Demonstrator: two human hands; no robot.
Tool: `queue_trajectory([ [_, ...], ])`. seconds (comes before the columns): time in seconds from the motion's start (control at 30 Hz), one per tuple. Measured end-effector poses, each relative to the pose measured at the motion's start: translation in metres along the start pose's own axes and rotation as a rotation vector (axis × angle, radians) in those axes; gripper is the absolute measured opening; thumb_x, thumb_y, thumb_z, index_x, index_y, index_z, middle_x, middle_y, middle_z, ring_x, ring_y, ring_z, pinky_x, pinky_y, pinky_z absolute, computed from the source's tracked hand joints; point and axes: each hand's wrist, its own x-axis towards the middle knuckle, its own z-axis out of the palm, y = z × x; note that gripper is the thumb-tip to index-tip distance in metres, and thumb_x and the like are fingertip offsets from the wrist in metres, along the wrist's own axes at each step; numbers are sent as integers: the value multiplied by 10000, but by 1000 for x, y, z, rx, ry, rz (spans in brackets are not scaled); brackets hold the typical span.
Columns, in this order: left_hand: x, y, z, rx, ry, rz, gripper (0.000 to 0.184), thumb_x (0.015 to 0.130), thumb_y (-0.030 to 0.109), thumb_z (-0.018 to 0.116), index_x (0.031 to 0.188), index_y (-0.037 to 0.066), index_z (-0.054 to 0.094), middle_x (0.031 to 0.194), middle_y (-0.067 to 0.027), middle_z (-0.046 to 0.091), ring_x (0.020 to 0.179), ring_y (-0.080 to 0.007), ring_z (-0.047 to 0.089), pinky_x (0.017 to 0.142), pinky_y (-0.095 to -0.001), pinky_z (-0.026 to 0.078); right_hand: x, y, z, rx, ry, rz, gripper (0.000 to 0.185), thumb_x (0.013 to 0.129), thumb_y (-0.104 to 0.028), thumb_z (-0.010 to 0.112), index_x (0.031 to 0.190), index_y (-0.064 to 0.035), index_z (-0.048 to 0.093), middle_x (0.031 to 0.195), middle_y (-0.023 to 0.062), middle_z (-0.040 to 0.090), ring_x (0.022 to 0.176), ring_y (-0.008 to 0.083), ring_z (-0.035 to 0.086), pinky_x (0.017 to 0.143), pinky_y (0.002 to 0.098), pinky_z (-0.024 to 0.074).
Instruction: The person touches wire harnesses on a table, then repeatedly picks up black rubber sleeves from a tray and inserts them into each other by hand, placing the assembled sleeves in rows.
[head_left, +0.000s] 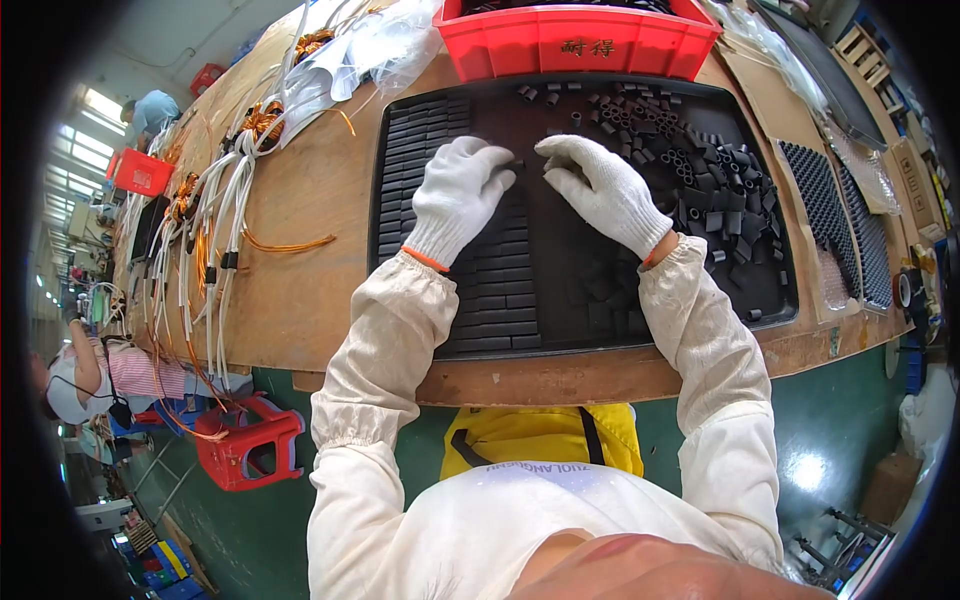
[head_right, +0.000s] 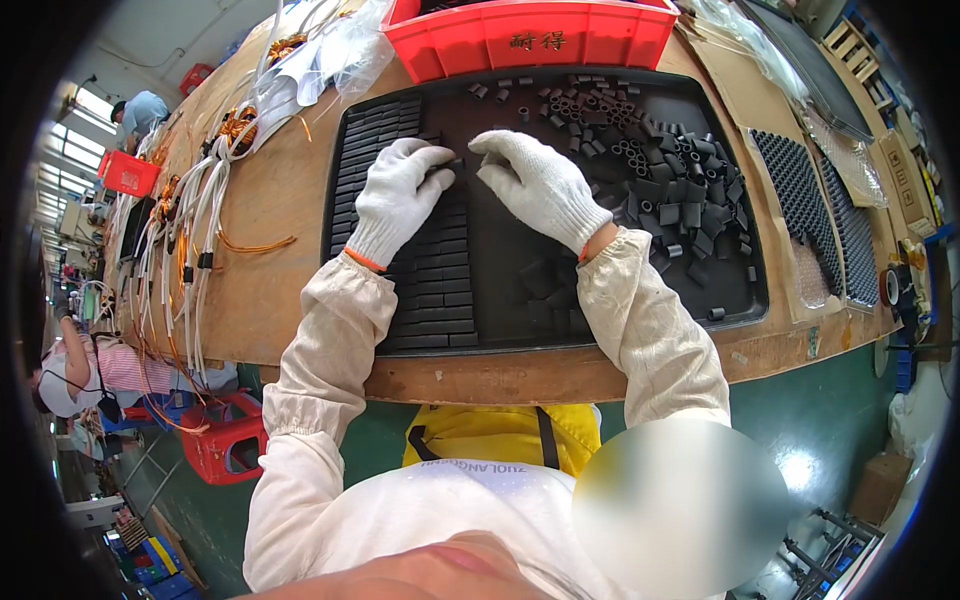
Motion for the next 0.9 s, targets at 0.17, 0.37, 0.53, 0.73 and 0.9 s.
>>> queue_trajectory([
  [0.17,-3,0,3,122,-37,33,204,881,185,756,1083,161,778,1258,-132,668,1193,-348,620,1003,-441,531,0,-1,-2,-34,33,-27,254,948,-169,704,1200,-135,700,1093,106,746,988,303,734,855,384,591],
  [0.37,-5,0,3,137,-52,85,230,880,143,724,1104,175,767,1282,-124,659,1227,-362,603,1017,-457,526,3,5,-5,-40,47,-9,217,947,-171,711,1159,-128,718,1103,102,742,1004,308,728,862,375,586],
  [0.53,-4,11,-5,4,-9,240,276,824,137,777,1099,152,752,1238,-105,673,1194,-364,614,1005,-461,528,7,16,-12,-179,222,-41,190,942,-170,701,1126,-130,725,1067,99,744,992,319,723,853,385,584],
  [0.73,-20,48,-15,-187,-366,565,463,746,308,879,1174,241,716,1375,-91,598,1332,-382,527,1075,-499,470,13,53,-31,-615,396,-121,141,917,-175,697,1057,-161,705,926,91,682,881,333,684,789,456,551],
  [0.9,-30,60,-7,-149,-425,641,437,744,338,872,1142,247,717,1403,-74,567,1383,-347,482,1100,-505,456,8,60,-34,-831,324,-9,157,887,-208,718,1042,-184,717,1011,53,663,997,301,642,891,459,494],
])
